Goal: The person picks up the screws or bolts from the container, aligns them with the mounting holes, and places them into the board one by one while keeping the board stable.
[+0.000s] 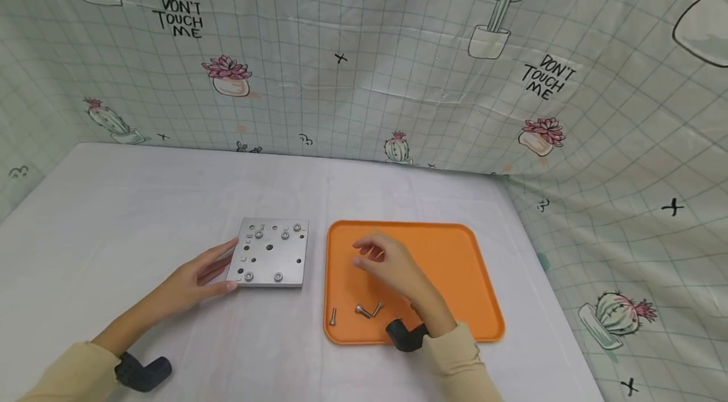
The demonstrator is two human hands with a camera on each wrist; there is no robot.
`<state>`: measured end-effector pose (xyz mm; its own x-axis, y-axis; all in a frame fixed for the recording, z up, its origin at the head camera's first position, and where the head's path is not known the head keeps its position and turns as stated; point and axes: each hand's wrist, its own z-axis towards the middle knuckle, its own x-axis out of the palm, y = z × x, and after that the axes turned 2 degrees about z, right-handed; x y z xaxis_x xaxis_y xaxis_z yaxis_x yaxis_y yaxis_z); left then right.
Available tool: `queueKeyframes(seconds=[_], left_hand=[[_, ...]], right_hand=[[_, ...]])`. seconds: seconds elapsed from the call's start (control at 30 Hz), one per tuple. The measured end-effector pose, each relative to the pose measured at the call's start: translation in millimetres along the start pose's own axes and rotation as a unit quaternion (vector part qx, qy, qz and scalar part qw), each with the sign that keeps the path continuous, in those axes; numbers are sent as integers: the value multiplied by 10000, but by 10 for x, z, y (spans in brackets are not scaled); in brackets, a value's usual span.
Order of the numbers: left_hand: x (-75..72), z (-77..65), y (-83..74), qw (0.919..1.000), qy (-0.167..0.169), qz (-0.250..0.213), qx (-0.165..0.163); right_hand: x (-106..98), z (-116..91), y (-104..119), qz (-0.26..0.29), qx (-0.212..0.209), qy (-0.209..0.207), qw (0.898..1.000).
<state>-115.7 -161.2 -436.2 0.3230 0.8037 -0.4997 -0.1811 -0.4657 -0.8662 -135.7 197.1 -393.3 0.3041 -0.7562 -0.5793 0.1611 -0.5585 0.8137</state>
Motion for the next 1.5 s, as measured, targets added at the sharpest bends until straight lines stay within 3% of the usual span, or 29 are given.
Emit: queueKeyframes(seconds=[0.27,0.47,0.73,1.1,1.5], left_hand=[[-15,9,18,10000,65,-22,26],[-7,19,30,9999,48,-39,-86],[-7,19,51,9999,74,-84,-60],[7,13,55,9998,107,-181,-66],[14,9,63,9998,107,-178,-35]], right_hand=[[-191,-382,-220,-146,431,-490,9978],[-272,-545,-295,-263,656,-769,9945],[-294,-654,-359,-504,1121,-766,9895],[-228,-766,-461,-940,1975,-678,9734],[-147,-774,-496,-1112,2055,-764,9693]])
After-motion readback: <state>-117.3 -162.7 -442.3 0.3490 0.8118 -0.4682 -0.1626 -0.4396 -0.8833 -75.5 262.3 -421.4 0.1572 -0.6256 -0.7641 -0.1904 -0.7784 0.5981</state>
